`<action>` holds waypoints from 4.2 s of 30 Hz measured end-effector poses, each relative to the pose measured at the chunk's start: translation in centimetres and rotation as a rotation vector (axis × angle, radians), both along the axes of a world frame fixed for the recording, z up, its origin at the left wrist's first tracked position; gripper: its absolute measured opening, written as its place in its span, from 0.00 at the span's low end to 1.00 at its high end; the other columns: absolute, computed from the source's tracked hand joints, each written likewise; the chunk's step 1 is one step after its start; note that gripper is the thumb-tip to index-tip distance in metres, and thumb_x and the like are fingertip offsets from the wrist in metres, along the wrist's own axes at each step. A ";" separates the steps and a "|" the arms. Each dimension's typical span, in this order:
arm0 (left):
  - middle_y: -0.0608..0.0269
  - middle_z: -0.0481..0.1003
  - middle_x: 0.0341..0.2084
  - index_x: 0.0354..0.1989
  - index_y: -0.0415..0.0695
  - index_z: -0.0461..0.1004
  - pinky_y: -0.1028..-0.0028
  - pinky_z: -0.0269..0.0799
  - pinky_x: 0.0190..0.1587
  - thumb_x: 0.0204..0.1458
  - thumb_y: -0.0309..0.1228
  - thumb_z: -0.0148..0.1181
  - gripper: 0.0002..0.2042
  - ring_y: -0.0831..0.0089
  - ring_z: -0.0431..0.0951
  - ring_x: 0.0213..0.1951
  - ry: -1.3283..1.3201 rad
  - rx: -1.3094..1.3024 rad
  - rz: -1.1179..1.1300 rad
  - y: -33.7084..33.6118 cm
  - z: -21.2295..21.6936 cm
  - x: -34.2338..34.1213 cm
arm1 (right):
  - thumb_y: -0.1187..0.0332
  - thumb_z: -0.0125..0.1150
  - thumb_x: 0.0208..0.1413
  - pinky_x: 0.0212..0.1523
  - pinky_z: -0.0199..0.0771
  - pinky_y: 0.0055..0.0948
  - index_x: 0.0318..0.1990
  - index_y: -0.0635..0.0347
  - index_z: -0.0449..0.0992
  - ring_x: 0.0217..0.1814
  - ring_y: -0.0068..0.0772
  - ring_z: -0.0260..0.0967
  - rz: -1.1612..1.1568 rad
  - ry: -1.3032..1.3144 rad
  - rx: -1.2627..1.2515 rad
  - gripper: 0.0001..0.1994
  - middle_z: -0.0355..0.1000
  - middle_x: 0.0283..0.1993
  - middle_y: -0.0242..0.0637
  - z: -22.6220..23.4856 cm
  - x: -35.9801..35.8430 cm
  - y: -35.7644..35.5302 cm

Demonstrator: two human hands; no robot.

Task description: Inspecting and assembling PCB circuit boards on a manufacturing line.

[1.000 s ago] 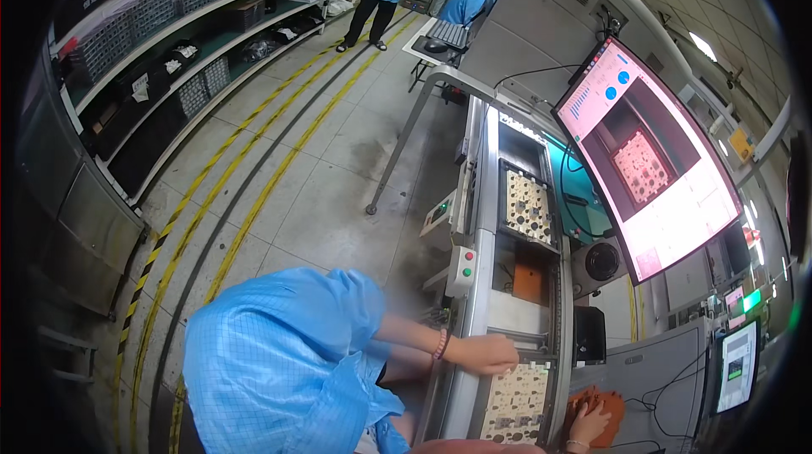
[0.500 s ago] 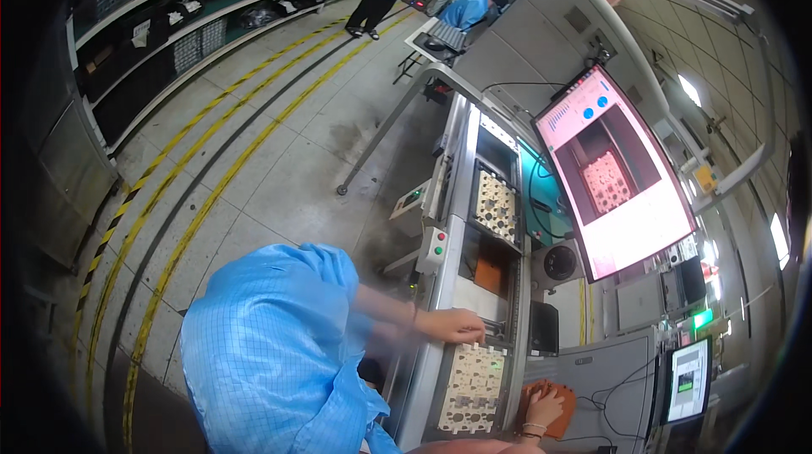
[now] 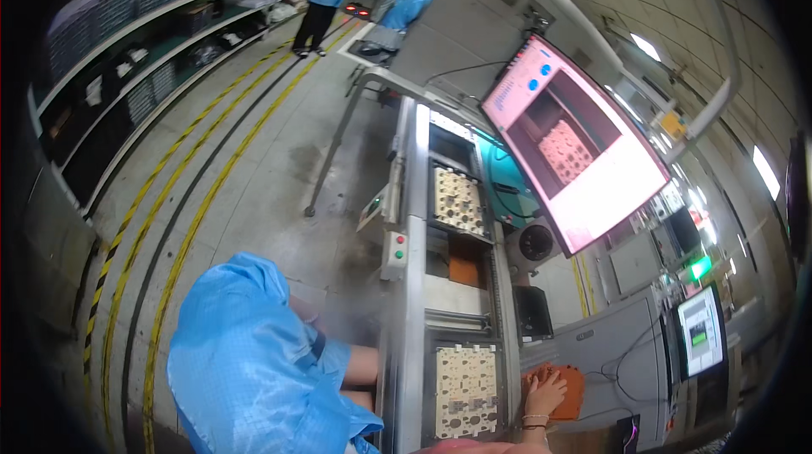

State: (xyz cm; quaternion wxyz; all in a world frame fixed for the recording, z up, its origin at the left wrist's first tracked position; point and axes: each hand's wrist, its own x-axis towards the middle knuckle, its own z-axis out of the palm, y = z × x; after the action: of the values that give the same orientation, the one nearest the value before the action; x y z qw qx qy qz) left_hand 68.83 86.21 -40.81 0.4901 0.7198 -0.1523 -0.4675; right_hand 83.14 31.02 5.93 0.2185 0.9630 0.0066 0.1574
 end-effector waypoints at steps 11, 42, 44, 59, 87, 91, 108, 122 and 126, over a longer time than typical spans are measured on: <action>0.56 0.78 0.54 0.56 0.34 0.76 0.63 0.69 0.59 0.66 0.41 0.49 0.22 0.64 0.78 0.54 0.067 -0.327 -0.055 -0.3 -0.3 -4.3 | 0.48 0.62 0.57 0.50 0.70 0.45 0.69 0.63 0.61 0.56 0.51 0.64 0.049 -0.018 0.041 0.38 0.63 0.59 0.50 -0.3 -0.4 0.6; 0.58 0.82 0.43 0.54 0.40 0.75 0.70 0.76 0.47 0.69 0.38 0.49 0.16 0.67 0.81 0.48 -0.376 0.221 0.112 5.2 28.5 -2.9 | 0.74 0.52 0.63 0.46 0.75 0.45 0.74 0.38 0.57 0.55 0.50 0.71 0.280 -0.030 -0.013 0.32 0.69 0.58 0.49 -3.2 -4.6 -4.7; 0.58 0.82 0.44 0.55 0.39 0.75 0.71 0.75 0.48 0.69 0.38 0.49 0.16 0.69 0.81 0.47 -0.394 0.216 0.142 6.1 30.9 -1.7 | 0.76 0.51 0.62 0.51 0.73 0.45 0.74 0.38 0.58 0.57 0.51 0.70 0.375 0.042 0.030 0.33 0.69 0.60 0.48 -1.2 -6.8 -2.2; 0.57 0.80 0.48 0.58 0.39 0.73 0.71 0.70 0.56 0.70 0.33 0.48 0.16 0.71 0.79 0.52 -0.355 -0.065 0.218 3.1 35.7 -0.4 | 0.42 0.53 0.63 0.61 0.67 0.52 0.75 0.40 0.54 0.70 0.46 0.62 0.002 0.226 -0.150 0.36 0.67 0.65 0.42 -3.1 -6.0 -2.3; 0.55 0.78 0.52 0.56 0.39 0.75 0.68 0.73 0.57 0.64 0.25 0.51 0.14 0.63 0.79 0.53 -0.438 -0.318 -0.320 -9.3 44.1 2.6 | 0.45 0.66 0.56 0.47 0.72 0.41 0.71 0.52 0.59 0.49 0.49 0.67 0.339 0.124 0.326 0.40 0.64 0.46 0.45 -2.7 -6.7 -1.8; 0.56 0.79 0.52 0.56 0.40 0.75 0.67 0.73 0.57 0.64 0.24 0.51 0.14 0.64 0.79 0.52 -0.447 -0.342 -0.333 -9.1 43.7 2.8 | 0.53 0.70 0.53 0.52 0.69 0.44 0.73 0.52 0.55 0.50 0.51 0.66 0.287 0.160 0.360 0.43 0.64 0.48 0.48 -2.2 -6.5 -1.1; 0.54 0.78 0.54 0.57 0.39 0.74 0.66 0.73 0.58 0.65 0.27 0.50 0.15 0.63 0.77 0.56 -0.358 -0.307 -0.322 -8.2 44.0 2.8 | 0.53 0.68 0.52 0.49 0.72 0.40 0.70 0.52 0.61 0.49 0.47 0.68 0.205 0.057 0.554 0.38 0.66 0.44 0.45 3.0 -10.8 3.7; 0.56 0.60 0.70 0.74 0.40 0.52 0.72 0.68 0.59 0.66 0.27 0.50 0.29 0.72 0.69 0.62 -0.284 -0.393 -0.087 -14.5 43.3 3.6 | 0.52 0.73 0.45 0.47 0.71 0.38 0.56 0.58 0.72 0.48 0.45 0.69 0.212 0.192 0.575 0.32 0.68 0.48 0.41 -0.3 -20.2 11.9; 0.56 0.63 0.68 0.74 0.39 0.53 0.72 0.68 0.59 0.65 0.29 0.55 0.30 0.72 0.70 0.61 -0.179 -0.446 -0.040 -14.0 42.5 3.5 | 0.53 0.72 0.46 0.44 0.73 0.37 0.56 0.59 0.72 0.47 0.45 0.69 0.177 0.235 0.560 0.31 0.69 0.48 0.42 -0.4 -20.9 12.4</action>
State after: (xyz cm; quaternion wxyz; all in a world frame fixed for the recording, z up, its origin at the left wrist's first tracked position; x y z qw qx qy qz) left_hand 72.28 72.21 1.66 0.6119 0.6293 -0.3089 -0.3663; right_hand 62.28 43.44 5.50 -0.0720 0.9930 0.0722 0.0594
